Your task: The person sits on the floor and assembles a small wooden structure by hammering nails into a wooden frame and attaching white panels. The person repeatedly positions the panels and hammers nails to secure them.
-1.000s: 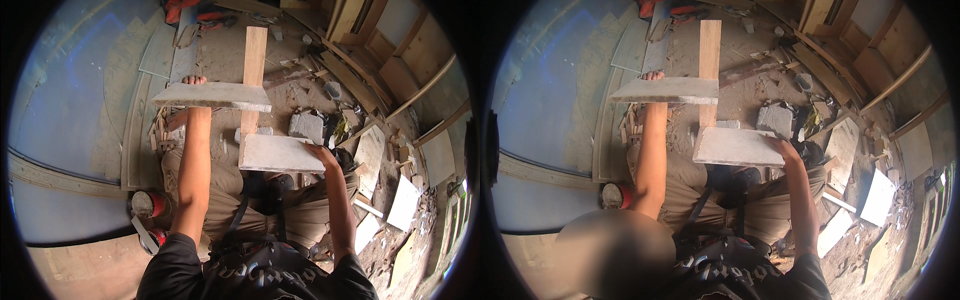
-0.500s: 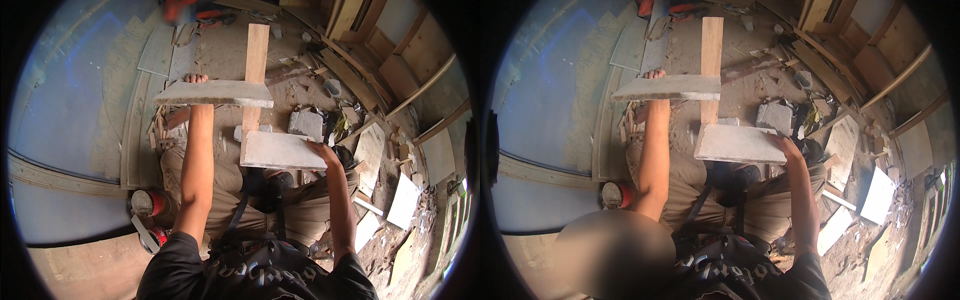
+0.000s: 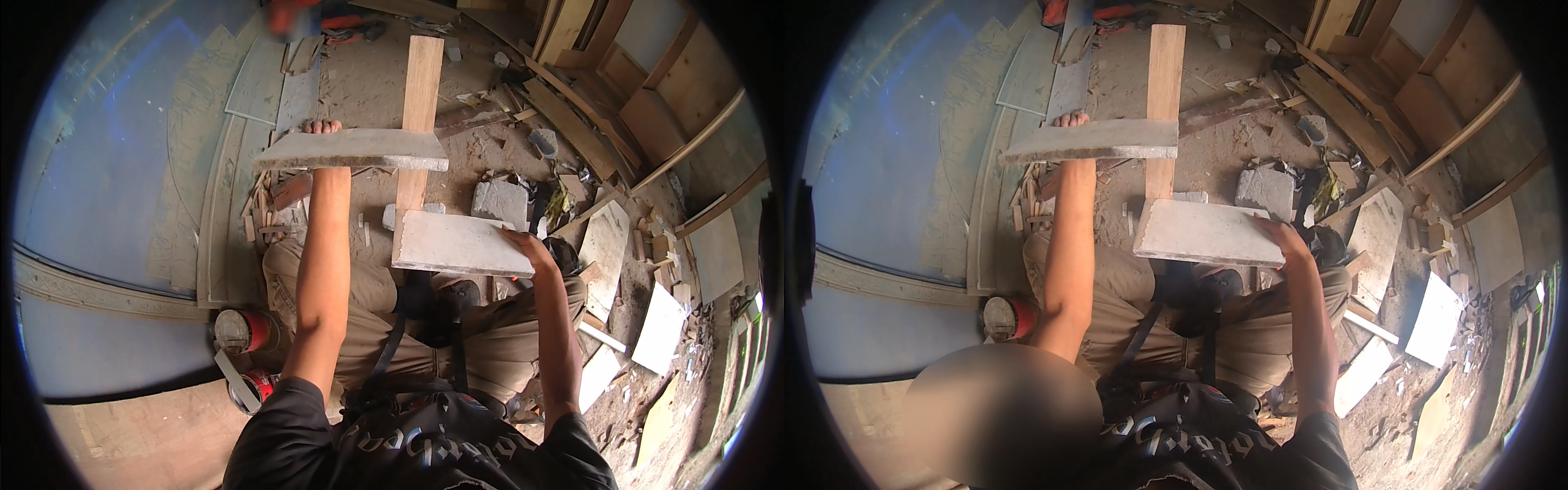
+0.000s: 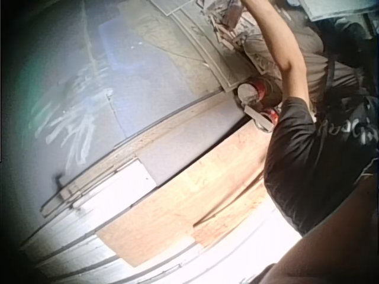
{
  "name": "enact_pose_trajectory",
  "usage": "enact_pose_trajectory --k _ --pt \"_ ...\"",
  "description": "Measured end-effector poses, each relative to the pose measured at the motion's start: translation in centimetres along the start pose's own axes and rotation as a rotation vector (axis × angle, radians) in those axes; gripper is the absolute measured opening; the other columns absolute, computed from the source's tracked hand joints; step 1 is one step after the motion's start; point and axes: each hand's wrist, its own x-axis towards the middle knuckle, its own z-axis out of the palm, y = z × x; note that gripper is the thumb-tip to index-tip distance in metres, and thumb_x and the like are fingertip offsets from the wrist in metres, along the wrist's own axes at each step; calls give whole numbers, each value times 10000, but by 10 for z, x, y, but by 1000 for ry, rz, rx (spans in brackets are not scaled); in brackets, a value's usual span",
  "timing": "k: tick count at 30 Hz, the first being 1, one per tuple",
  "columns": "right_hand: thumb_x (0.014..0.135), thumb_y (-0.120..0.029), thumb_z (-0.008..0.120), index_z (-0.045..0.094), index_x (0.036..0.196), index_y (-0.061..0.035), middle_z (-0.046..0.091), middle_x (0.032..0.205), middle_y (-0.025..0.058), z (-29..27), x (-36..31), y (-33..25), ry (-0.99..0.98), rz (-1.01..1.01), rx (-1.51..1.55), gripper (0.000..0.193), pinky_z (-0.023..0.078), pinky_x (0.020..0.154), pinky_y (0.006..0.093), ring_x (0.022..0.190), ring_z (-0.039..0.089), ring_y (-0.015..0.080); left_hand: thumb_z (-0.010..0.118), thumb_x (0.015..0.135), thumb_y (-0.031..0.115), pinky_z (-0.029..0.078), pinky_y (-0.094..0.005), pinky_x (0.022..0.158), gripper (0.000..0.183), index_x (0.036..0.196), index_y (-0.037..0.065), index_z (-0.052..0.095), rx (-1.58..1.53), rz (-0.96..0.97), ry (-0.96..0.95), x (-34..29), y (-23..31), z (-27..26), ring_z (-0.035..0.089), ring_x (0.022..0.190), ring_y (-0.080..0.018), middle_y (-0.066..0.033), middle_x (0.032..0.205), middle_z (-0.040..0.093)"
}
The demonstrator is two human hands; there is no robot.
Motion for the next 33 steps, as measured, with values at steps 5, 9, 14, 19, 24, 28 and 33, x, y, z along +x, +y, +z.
enact_pose_trajectory --k 5,9,14,19,24,28,33 --pt "840 -260 681 614 1141 19 670 967 84 8 2 0 12 8 -7 416 505 678 283 772 647 163 456 878 284 392 -358 681 208 728 142 428 81 7 -70 3 3 6 478 655 -195 -13 678 459" --pt "842 -245 677 610 1144 17 670 975 87 3 3 1 9 32 25 406 508 684 285 776 650 167 417 915 300 380 -345 676 235 743 147 467 104 22 -105 8 -4 16 476 639 -190 -6 697 496" --pt "837 -239 682 609 1147 18 669 990 88 8 2 0 12 -12 -6 409 508 692 285 790 649 166 424 919 313 382 -345 673 251 754 146 513 118 7 -148 10 -1 14 489 638 -185 -11 733 544" --pt "835 -234 681 604 1167 12 664 1018 86 26 9 1 -28 31 -2 420 506 692 280 801 646 164 382 939 305 401 -347 698 254 872 122 546 140 -26 -335 18 30 15 554 725 -205 -48 834 609" --pt "840 -244 670 604 1169 -4 660 1037 93 4 -5 -1 81 20 12 413 516 706 291 845 655 176 271 970 355 402 -332 771 407 1072 73 545 410 -13 636 -28 -93 127 540 872 -222 -61 1000 608" --pt "857 -213 648 603 1164 14 665 1046 108 37 0 2 -40 48 119 385 538 760 309 875 664 190 568 861 210 356 -260 759 122 846 93 538 1002 -356 420 -105 -75 45 412 746 -128 33 771 412" --pt "889 -160 625 603 1147 58 667 1049 114 -4 6 42 -117 -1 208 339 542 758 315 878 670 186 599 898 279 438 -289 854 237 970 53 600 1496 -704 198 -119 -80 50 568 926 -143 -32 985 614"
